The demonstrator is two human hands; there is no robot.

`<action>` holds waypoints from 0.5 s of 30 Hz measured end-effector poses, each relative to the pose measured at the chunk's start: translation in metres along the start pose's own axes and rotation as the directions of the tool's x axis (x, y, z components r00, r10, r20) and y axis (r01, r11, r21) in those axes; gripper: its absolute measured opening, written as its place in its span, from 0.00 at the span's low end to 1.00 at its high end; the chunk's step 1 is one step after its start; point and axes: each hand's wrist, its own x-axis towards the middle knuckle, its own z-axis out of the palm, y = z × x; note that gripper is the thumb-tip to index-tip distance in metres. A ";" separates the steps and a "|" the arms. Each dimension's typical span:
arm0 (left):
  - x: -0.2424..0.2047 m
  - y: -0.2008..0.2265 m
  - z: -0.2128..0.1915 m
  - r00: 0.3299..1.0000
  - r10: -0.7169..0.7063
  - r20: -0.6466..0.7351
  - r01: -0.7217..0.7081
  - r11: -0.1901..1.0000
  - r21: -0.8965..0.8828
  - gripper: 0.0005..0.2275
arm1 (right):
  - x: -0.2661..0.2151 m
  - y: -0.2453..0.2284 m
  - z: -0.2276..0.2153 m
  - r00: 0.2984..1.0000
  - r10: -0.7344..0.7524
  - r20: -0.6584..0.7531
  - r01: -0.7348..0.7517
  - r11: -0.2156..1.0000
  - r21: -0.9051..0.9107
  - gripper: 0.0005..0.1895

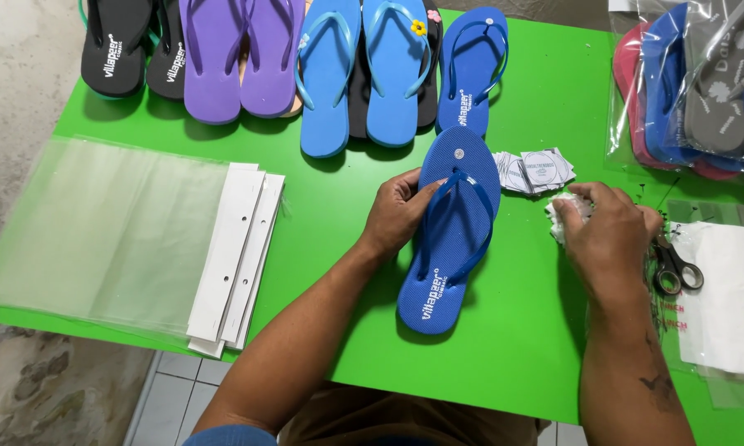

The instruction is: The person cleans a pair of gray flip-flops with a tissue, inserts a zip tie, places them into a plastic bag with a cardboard insert, and seals the package. The person then cleans a pair of blue flip-flops with a tissue.

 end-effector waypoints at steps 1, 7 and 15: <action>0.000 0.000 0.000 1.000 0.001 -0.001 -0.001 1.000 0.000 0.18 | 0.000 0.001 0.000 1.000 -0.001 0.000 0.001 1.000 0.001 0.18; 0.000 0.000 0.002 1.000 0.022 0.016 -0.023 0.998 0.061 0.18 | -0.005 -0.010 -0.010 0.992 -0.021 -0.123 0.043 0.982 0.182 0.16; -0.010 0.006 0.017 0.990 0.125 0.060 -0.139 0.873 0.468 0.17 | -0.033 -0.084 -0.034 0.962 0.008 -0.272 0.240 0.447 0.862 0.08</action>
